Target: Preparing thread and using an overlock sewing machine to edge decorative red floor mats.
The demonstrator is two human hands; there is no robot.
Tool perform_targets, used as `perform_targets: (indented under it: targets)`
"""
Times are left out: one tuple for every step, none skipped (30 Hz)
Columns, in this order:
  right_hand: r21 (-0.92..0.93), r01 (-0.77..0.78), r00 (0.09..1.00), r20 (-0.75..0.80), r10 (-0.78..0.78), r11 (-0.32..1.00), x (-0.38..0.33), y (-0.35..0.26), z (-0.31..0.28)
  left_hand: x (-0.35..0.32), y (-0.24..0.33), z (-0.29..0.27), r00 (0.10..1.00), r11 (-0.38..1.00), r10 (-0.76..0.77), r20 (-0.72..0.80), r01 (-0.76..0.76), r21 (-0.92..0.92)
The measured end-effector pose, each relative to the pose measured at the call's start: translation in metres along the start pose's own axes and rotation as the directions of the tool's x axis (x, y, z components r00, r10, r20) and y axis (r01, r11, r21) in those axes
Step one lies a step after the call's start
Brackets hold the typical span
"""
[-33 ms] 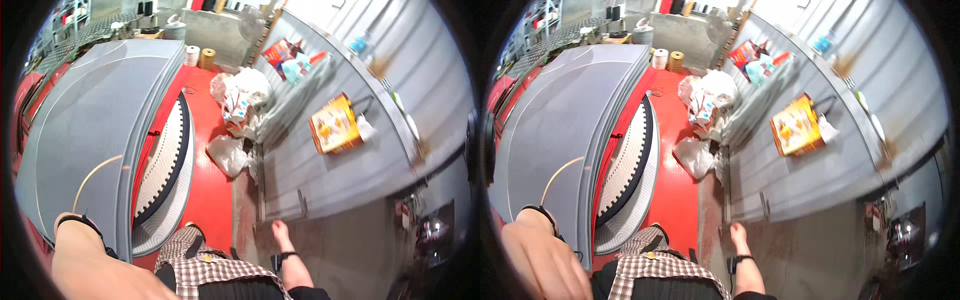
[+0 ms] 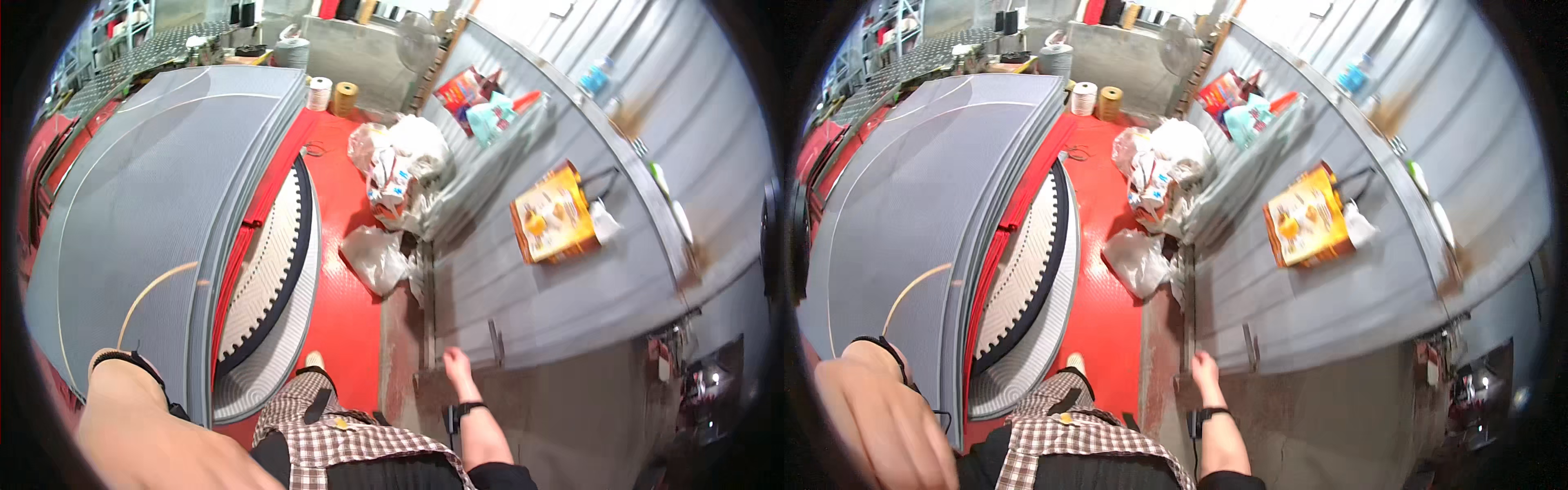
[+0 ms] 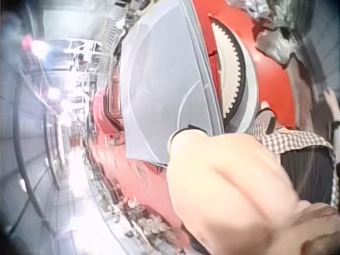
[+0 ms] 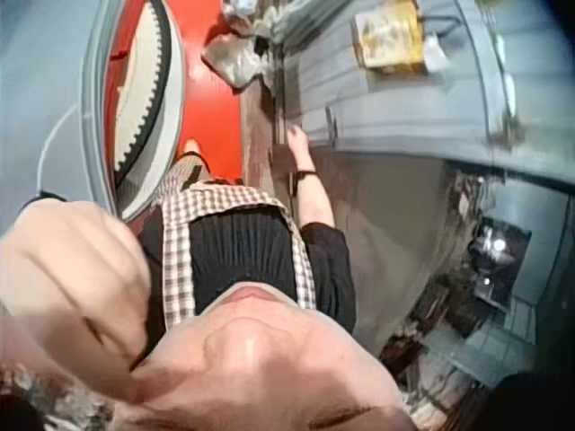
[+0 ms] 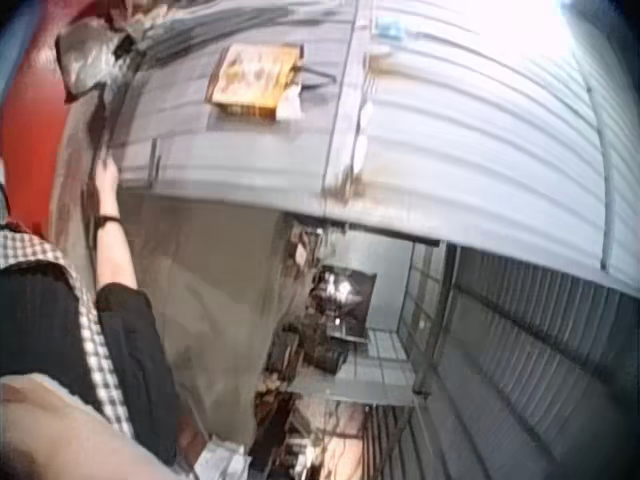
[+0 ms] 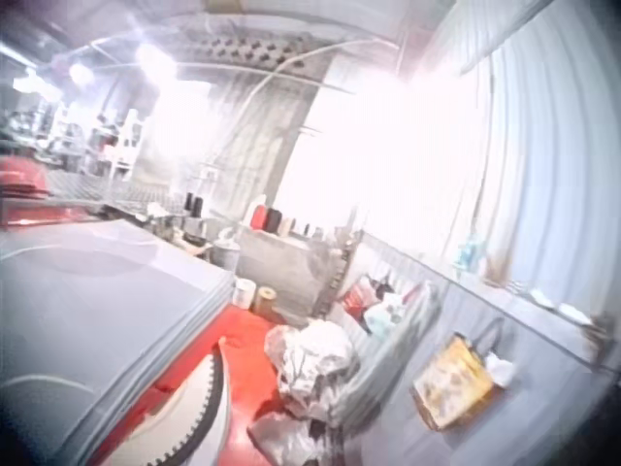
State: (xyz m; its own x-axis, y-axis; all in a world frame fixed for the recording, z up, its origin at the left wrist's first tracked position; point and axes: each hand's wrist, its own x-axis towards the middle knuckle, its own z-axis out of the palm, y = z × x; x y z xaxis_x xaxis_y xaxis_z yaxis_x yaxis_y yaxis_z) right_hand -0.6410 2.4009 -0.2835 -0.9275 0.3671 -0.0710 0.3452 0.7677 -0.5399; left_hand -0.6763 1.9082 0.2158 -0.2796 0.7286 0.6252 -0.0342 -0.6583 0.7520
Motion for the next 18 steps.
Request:
perform_targets:
  targets:
    - [0.096,0.066,0.997,0.028,-0.069,0.993,0.056,-0.037,0.002,0.004,-0.002,-0.021,1.0,0.999,-0.021,-0.003,0.021,0.029]
    - [0.195,0.129,0.989,0.043,-0.14,0.972,0.103,-0.076,0.005,0.007,-0.004,-0.047,0.999,0.997,-0.052,0.009,0.051,0.055]
    - [0.339,0.111,0.984,0.096,-0.152,0.934,0.141,-0.114,0.011,0.008,-0.006,-0.075,0.996,0.992,-0.089,0.029,0.086,0.093]
    - [0.484,0.029,0.977,0.17,-0.127,0.875,0.174,-0.151,0.018,0.009,-0.008,-0.105,0.988,0.983,-0.14,0.059,0.131,0.13]
    - [0.542,0.062,0.947,0.233,-0.221,0.838,0.201,-0.181,0.022,0.01,-0.014,-0.146,0.981,0.966,-0.173,0.091,0.151,0.209]
    - [0.48,0.178,0.935,0.19,-0.3,0.859,0.223,-0.205,0.028,0.011,-0.021,-0.187,0.982,0.945,-0.155,0.111,0.114,0.308]
    - [0.404,0.219,0.903,0.261,-0.341,0.888,0.244,-0.222,0.029,0.005,-0.026,-0.204,0.928,0.814,-0.181,-0.324,0.327,0.481]
    - [0.343,0.267,0.876,0.303,-0.375,0.901,0.263,-0.231,0.03,-0.001,-0.031,-0.222,0.741,0.653,0.017,-0.671,0.5,0.569]
    - [0.289,0.235,0.852,0.398,-0.34,0.928,0.283,-0.235,0.031,-0.004,-0.036,-0.262,0.658,0.497,0.05,-0.751,0.636,0.59]
    - [0.256,0.204,0.837,0.454,-0.305,0.945,0.3,-0.233,0.034,-0.006,-0.043,-0.303,0.596,0.297,0.113,-0.795,0.744,0.599]
    - [0.125,0.266,0.836,0.464,-0.293,0.956,0.317,-0.227,0.037,-0.01,-0.044,-0.339,0.514,0.296,0.113,-0.85,0.799,0.523]
    - [0.08,0.216,0.829,0.511,-0.226,0.973,0.333,-0.217,0.039,-0.014,-0.045,-0.376,0.427,0.262,0.115,-0.897,0.858,0.442]
    - [0.059,0.17,0.839,0.515,-0.176,0.984,0.346,-0.203,0.041,-0.019,-0.047,-0.41,0.418,0.232,0.12,-0.9,0.87,0.435]
    - [-0.006,0.099,0.861,0.502,-0.083,0.995,0.359,-0.19,0.046,-0.023,-0.049,-0.443,0.419,0.112,0.165,-0.893,0.891,0.439]
    - [-0.049,0.068,0.859,0.51,-0.034,0.996,0.371,-0.174,0.051,-0.028,-0.051,-0.476,0.386,-0.013,0.192,-0.902,0.92,0.391]
    - [-0.16,0.061,0.858,0.512,0.031,0.985,0.384,-0.159,0.057,-0.033,-0.053,-0.508,0.419,-0.021,0.212,-0.883,0.905,0.425]
    - [-0.167,0.032,0.793,0.604,0.077,0.985,0.399,-0.144,0.063,-0.036,-0.057,-0.538,0.324,-0.086,0.159,-0.933,0.946,0.314]
    - [-0.268,-0.053,0.708,0.669,0.225,0.962,0.414,-0.131,0.069,-0.04,-0.062,-0.566,0.184,-0.152,0.102,-0.978,0.974,0.167]
